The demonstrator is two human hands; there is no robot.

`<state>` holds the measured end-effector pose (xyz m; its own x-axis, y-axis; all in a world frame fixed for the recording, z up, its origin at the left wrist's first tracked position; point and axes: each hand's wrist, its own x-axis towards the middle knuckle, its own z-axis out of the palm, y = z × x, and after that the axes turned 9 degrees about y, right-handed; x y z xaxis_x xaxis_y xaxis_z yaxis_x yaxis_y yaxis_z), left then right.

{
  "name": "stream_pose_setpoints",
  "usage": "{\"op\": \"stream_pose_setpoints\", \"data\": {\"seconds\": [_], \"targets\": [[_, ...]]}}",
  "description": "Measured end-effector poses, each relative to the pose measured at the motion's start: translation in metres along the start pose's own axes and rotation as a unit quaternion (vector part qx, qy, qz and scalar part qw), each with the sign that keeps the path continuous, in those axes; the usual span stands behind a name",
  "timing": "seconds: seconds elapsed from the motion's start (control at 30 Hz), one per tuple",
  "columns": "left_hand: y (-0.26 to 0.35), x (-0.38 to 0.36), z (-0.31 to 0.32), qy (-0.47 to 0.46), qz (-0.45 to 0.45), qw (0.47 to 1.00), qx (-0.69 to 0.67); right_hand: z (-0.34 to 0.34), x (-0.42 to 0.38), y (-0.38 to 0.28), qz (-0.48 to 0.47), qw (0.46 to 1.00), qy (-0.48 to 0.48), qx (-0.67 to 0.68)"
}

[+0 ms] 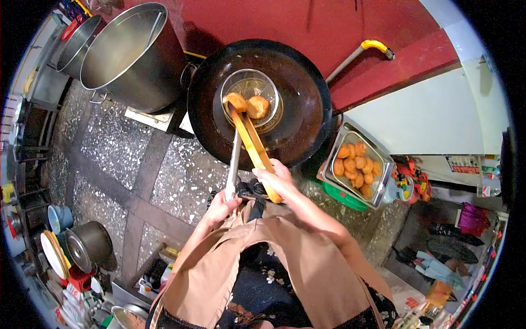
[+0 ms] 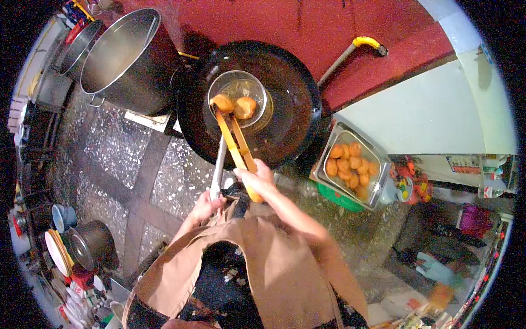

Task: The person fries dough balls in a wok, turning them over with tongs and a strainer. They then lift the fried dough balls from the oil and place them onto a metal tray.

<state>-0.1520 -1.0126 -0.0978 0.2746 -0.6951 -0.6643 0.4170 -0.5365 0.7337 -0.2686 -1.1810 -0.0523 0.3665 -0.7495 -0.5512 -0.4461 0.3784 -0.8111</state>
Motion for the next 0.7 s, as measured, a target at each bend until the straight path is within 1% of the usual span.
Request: {"op": "stream_pose_setpoints", "data": {"seconds": [0.03, 0.1, 0.13, 0.17, 0.2, 0.27, 0.3, 0.33, 0.4, 0.47, 0.53, 0.63, 0.7], "targets": [[0.000, 0.001, 0.001, 0.005, 0.010, 1.000, -0.009, -0.007, 0.002, 0.012, -0.015, 1.000, -0.001, -0.017], [0.002, 0.004, 0.001, 0.010, 0.018, 1.000, -0.008, -0.022, -0.002, 0.019, -0.011, 0.999, -0.011, -0.038], [-0.003, 0.008, 0.000, 0.029, 0.024, 0.999, -0.006, -0.029, -0.004, 0.023, -0.012, 0.998, -0.023, -0.059], [-0.004, 0.009, 0.000, 0.026, 0.023, 0.999, -0.027, -0.034, -0.004, 0.032, 0.011, 0.999, -0.048, 0.002], [-0.003, 0.010, 0.000, 0.023, 0.022, 0.998, -0.047, -0.039, -0.006, 0.034, 0.013, 0.999, -0.046, 0.002], [-0.007, 0.016, -0.004, 0.014, 0.034, 0.999, -0.035, -0.048, -0.008, 0.037, 0.064, 0.996, -0.053, 0.017], [-0.005, 0.016, -0.006, 0.014, 0.034, 0.999, -0.001, -0.052, -0.009, 0.036, 0.080, 0.995, -0.061, 0.024], [-0.005, 0.017, -0.006, 0.013, 0.034, 0.999, -0.001, -0.056, -0.011, 0.033, 0.081, 0.995, -0.060, 0.024], [-0.001, 0.017, -0.006, 0.013, 0.046, 0.999, 0.006, -0.062, -0.014, 0.026, 0.161, 0.984, -0.050, 0.062], [0.008, 0.014, -0.002, 0.029, 0.036, 0.999, 0.026, -0.065, -0.014, 0.031, 0.165, 0.982, -0.036, 0.085], [0.012, 0.014, 0.000, 0.045, 0.026, 0.998, 0.046, -0.075, -0.014, 0.033, 0.197, 0.974, -0.026, 0.113], [0.011, 0.015, 0.002, 0.037, 0.023, 0.999, 0.030, -0.090, -0.007, 0.037, 0.221, 0.971, -0.010, 0.090], [0.015, 0.013, 0.003, 0.065, 0.015, 0.997, 0.037, -0.099, 0.006, 0.039, 0.261, 0.962, -0.021, 0.078]]}}
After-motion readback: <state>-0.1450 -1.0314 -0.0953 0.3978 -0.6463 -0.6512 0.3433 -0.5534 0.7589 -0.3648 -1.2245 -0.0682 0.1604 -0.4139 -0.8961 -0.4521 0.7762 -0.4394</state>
